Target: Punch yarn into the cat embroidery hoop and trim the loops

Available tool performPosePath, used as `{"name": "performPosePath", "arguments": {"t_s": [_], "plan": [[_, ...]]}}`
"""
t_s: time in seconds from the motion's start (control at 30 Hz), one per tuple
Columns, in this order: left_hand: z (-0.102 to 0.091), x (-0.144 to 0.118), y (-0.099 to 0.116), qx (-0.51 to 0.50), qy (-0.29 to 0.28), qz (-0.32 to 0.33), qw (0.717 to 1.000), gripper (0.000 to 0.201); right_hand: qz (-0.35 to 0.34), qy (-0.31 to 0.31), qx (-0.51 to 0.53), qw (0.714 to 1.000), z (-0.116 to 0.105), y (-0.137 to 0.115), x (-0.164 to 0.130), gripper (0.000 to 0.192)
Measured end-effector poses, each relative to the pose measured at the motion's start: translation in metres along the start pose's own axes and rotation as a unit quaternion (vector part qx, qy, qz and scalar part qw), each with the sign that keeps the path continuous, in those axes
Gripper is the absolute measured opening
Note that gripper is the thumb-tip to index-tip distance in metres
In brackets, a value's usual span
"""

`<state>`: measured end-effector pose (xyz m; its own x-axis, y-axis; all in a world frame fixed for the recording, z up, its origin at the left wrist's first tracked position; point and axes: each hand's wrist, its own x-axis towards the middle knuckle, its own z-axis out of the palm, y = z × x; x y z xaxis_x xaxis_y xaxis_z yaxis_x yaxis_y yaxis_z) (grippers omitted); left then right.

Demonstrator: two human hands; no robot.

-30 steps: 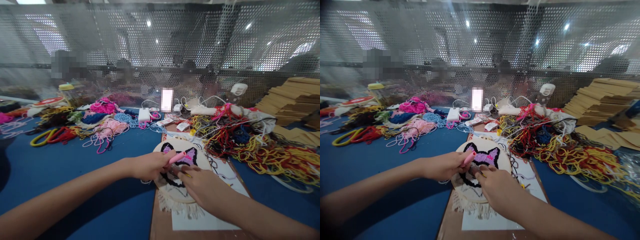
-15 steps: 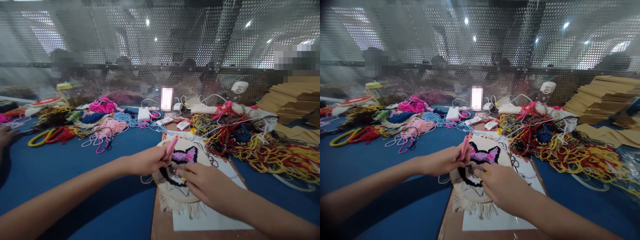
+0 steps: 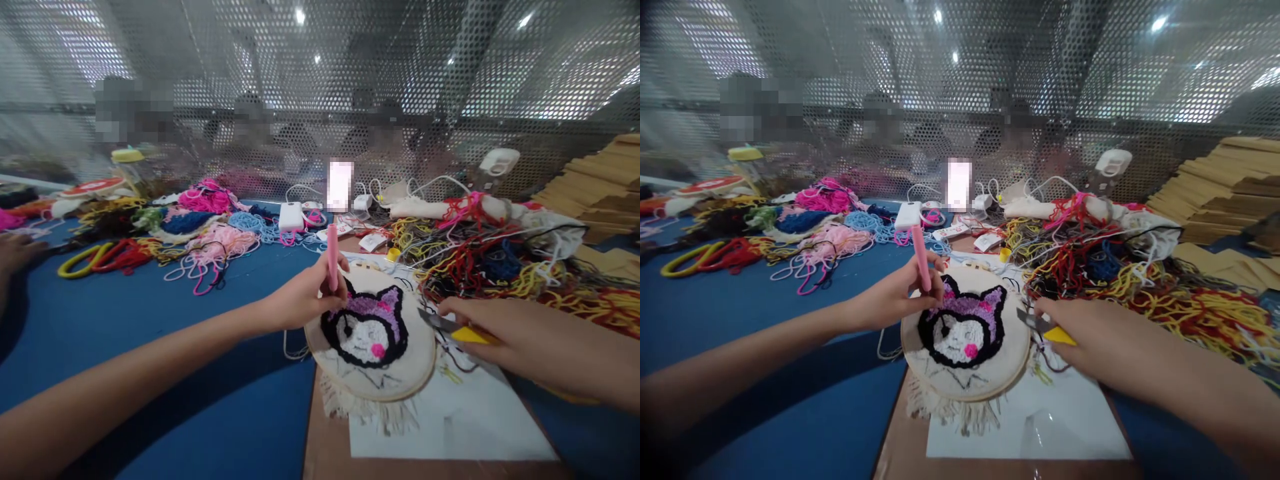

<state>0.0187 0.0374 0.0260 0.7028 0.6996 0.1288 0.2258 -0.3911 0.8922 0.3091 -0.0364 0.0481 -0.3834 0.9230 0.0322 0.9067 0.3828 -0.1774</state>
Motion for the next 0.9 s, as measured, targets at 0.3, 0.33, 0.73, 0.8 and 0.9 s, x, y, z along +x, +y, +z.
{"name": "performPosePath", "arguments": {"t_s": [0.3,0.33,0.73,0.8,0.9], "plan": [[0.001,0.002,0.002,-0.182,0.004,-0.073,0.980,0.043,0.022,-0.076,-0.106,0.991,0.011,-0.004,0.007,0.019],[0.000,0.002,0.004,-0.193,0.007,-0.079,0.978,0.042,0.022,-0.072,-0.111,0.991,0.013,-0.005,0.008,0.017],[0.014,0.017,0.019,-0.065,-0.071,0.017,0.995,0.017,-0.069,0.070,0.232,0.968,0.013,-0.073,0.070,0.037],[0.013,0.020,0.020,-0.025,-0.052,0.053,0.997,0.018,-0.070,0.112,0.277,0.952,0.018,-0.075,0.082,0.028],[0.006,0.022,0.018,-0.047,-0.052,0.037,0.997,0.015,-0.084,0.144,0.342,0.925,0.019,-0.075,0.091,0.025]]}}
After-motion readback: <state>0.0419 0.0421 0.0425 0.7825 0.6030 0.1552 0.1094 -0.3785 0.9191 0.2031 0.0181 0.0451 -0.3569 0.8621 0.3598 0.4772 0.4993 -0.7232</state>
